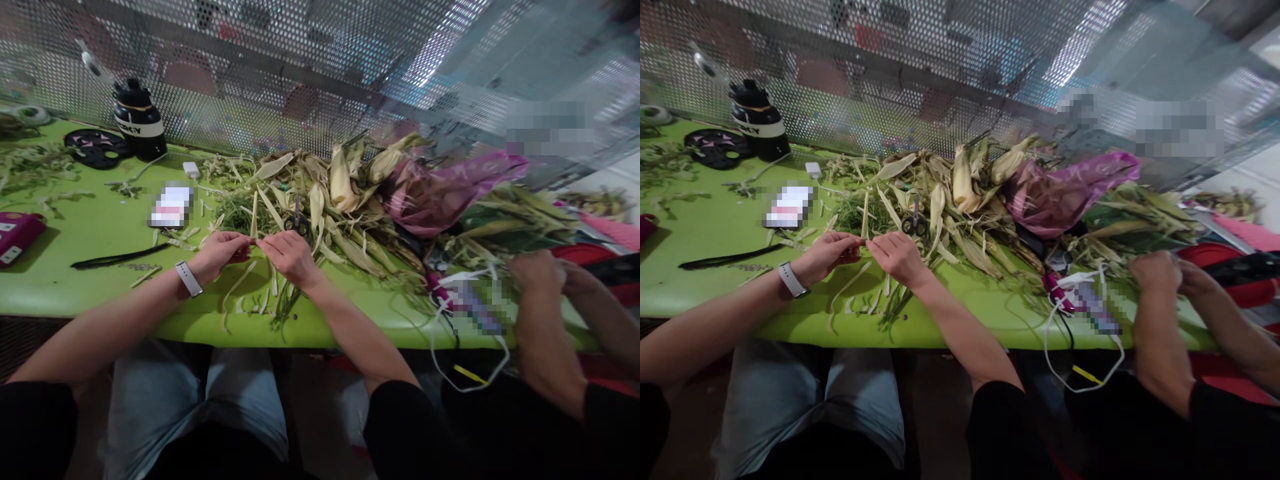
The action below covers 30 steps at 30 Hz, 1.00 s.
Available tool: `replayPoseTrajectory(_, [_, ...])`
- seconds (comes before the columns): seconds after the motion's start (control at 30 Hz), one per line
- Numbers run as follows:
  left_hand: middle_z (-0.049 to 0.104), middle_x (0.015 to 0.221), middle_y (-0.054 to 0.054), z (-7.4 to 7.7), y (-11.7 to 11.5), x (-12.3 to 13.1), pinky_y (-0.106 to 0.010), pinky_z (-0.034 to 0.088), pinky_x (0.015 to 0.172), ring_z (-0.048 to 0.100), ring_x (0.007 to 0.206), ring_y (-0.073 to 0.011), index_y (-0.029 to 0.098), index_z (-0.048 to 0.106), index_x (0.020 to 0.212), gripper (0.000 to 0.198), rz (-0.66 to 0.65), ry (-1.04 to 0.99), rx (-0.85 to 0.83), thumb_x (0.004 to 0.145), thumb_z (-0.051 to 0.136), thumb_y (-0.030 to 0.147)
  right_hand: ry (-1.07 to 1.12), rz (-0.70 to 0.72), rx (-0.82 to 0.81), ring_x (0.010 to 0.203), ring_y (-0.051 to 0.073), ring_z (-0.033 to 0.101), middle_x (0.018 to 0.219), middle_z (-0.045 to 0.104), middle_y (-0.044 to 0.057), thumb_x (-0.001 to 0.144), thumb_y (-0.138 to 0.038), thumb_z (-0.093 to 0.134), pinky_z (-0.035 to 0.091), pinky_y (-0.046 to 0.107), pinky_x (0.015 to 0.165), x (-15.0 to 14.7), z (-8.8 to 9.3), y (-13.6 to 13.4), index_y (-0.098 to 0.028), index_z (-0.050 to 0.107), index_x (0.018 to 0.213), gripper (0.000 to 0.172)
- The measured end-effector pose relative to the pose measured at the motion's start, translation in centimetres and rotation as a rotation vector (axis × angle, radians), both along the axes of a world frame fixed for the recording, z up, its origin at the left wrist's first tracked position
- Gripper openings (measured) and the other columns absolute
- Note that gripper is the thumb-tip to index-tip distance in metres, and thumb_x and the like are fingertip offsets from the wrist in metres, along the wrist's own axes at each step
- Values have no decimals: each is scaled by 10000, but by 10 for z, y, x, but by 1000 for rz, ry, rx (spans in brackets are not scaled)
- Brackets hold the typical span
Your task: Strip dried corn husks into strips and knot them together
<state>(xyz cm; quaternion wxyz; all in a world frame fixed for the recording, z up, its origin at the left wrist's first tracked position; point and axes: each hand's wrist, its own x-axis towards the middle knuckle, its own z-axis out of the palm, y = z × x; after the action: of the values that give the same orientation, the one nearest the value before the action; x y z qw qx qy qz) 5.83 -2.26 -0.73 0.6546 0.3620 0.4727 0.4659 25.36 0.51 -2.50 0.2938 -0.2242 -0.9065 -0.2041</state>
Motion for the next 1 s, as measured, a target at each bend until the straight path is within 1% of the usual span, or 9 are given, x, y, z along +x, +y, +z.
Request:
replayPoseTrajectory(0.17, [595, 553, -2, 7, -2, 2, -222, 533, 629, 566, 513, -71, 96, 678, 660, 135, 18, 3, -75, 762, 728, 171, -21, -30, -33, 830, 195, 597, 939, 695, 108, 1006, -195, 419, 439, 379, 732, -6, -4, -2, -172, 680, 1050, 266])
replayPoseTrajectory(0.27, [590, 558, 2, 9, -2, 1, -244, 561, 663, 553, 513, -67, 101, 661, 646, 128, 19, -45, -127, 758, 711, 138, -17, -27, -48, 846, 201, 594, 940, 682, 110, 1008, -198, 409, 446, 381, 753, -9, -7, -1, -171, 666, 1043, 261])
replayPoseTrajectory(0.4, [582, 554, 5, 8, -3, 1, -258, 588, 674, 545, 509, -64, 117, 627, 617, 168, 20, -111, -156, 783, 652, 102, 29, -6, -86, 879, 216, 588, 951, 664, 115, 1004, -204, 409, 456, 391, 788, -11, -10, 0, -180, 661, 1048, 257])
replayPoseTrajectory(0.57, [637, 611, -21, 6, -3, 0, -269, 600, 654, 599, 540, -87, 108, 651, 665, 115, 3, -185, -212, 778, 667, 119, 32, 25, -15, 879, 205, 589, 961, 668, 109, 998, -181, 418, 453, 382, 801, -8, -11, 1, -181, 664, 1064, 255])
replayPoseTrajectory(0.7, [654, 629, -28, 3, -2, -2, -269, 602, 660, 618, 548, -95, 106, 668, 697, 89, -16, -235, -230, 785, 662, 120, 42, 24, -75, 905, 210, 602, 982, 671, 109, 1001, -198, 411, 460, 392, 824, -4, -10, 1, -198, 662, 1097, 269])
replayPoseTrajectory(0.77, [660, 633, -31, 1, -1, -2, -275, 605, 661, 622, 552, -99, 107, 675, 715, 67, -34, -258, -234, 780, 672, 122, 42, 16, -72, 918, 213, 605, 991, 671, 110, 999, -200, 415, 462, 395, 834, -2, -10, 1, -201, 662, 1101, 267])
replayPoseTrajectory(0.9, [653, 635, -28, -3, 0, -2, -274, 605, 671, 621, 561, -96, 103, 679, 737, 64, -36, -285, -240, 797, 667, 124, 53, 2, 8, 887, 210, 596, 958, 673, 107, 994, -198, 432, 457, 384, 819, -4, -10, 1, -190, 668, 1061, 245])
replayPoseTrajectory(1.0, [657, 659, -31, -5, 0, -1, -266, 600, 675, 628, 589, -96, 104, 684, 767, 76, -28, -295, -217, 825, 640, 127, 104, -8, -23, 885, 216, 591, 939, 665, 109, 996, -219, 437, 453, 386, 821, -7, -12, 2, -189, 668, 1026, 235])
